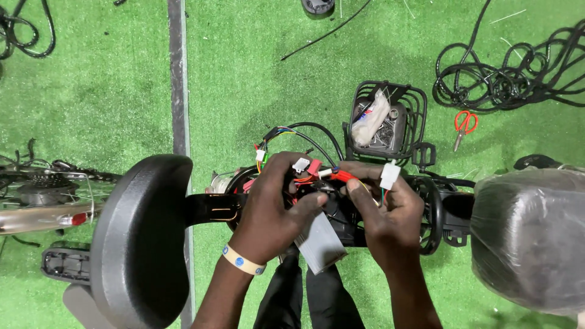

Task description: The person connects various colored wires to a silver controller box mounted on an electric bicycle frame. They plug in connectors, organize the wiring, and secure the controller within the frame.

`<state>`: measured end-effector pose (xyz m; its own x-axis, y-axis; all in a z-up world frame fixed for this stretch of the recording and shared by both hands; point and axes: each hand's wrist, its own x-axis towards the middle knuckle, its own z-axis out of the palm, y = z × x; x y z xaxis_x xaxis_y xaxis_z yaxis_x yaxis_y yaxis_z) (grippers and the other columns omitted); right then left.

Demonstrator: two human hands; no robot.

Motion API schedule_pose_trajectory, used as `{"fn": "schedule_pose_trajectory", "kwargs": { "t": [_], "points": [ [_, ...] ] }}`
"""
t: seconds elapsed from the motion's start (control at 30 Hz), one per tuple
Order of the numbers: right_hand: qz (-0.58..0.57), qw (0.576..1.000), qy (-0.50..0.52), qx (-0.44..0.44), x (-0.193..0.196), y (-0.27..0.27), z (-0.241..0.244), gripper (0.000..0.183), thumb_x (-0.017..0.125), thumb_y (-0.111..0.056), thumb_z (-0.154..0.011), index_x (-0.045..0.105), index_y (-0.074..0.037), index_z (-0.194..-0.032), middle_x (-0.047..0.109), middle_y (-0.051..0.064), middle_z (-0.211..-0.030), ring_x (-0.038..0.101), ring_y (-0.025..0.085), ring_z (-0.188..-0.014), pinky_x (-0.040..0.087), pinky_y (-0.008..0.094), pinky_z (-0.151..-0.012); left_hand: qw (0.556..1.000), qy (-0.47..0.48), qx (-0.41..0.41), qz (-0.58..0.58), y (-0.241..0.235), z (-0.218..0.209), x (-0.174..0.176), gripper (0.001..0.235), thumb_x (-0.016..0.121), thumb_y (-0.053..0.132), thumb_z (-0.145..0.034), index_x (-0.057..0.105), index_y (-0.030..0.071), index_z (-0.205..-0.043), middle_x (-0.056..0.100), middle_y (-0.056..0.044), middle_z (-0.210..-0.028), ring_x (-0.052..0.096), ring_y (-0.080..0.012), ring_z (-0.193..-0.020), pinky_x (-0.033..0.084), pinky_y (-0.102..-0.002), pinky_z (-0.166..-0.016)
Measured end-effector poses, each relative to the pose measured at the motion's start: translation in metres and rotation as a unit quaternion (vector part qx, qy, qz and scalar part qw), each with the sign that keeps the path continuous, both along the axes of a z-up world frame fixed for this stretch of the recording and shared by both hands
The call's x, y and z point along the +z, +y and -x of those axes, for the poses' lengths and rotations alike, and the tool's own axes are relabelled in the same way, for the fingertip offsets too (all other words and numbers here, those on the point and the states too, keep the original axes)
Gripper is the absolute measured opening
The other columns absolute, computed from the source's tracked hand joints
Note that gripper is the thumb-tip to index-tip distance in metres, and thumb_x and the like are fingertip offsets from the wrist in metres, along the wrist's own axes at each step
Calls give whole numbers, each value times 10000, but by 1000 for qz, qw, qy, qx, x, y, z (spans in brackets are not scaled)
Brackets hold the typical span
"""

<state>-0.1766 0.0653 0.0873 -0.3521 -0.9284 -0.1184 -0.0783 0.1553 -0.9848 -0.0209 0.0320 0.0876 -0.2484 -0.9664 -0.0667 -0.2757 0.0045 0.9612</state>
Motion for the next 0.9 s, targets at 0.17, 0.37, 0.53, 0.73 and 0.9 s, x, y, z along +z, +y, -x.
{"fn": "schedule_pose_trajectory", "kwargs": {
  "t": [0.17,0.37,0.53,0.73,0.9],
  "points": [
    [-23,1000,-10,15,-14,7,4,175,677,-23,-831,680,57,-986,697,167,-764,653,157,-680,570,288,-654,1000,-9,14,-10,0,0,-11,309,726,23,-770,613,19,-1057,596,-142,-838,579,-282,-664,488,-404,-672],
    [-25,1000,5,12,-12,8,4,186,676,-21,-833,691,34,-1010,704,159,-815,640,143,-698,571,289,-680,999,13,6,-50,3,1,-12,267,706,37,-796,661,52,-1059,583,-108,-733,579,-251,-635,495,-382,-660],
    [16,992,101,72,3,3,5,186,655,0,-838,718,2,-1013,726,199,-948,696,280,-953,555,413,-837,994,51,9,-92,0,0,-9,205,656,67,-850,687,84,-1053,538,-23,-652,502,-136,-651,468,-306,-647],
    [51,988,103,108,2,0,11,173,639,0,-861,730,-22,-1007,720,185,-922,694,271,-936,554,410,-811,991,81,-6,-105,1,-6,-21,167,569,87,-913,690,61,-1025,633,-69,-709,496,-134,-709,468,-317,-694],
    [23,990,73,120,-4,0,14,171,675,-2,-832,748,-30,-983,727,126,-826,645,130,-712,578,326,-693,995,43,-20,-87,-5,-6,-5,109,592,118,-898,672,51,-931,600,-105,-665,513,-158,-678,442,-342,-652]
  ]
}}
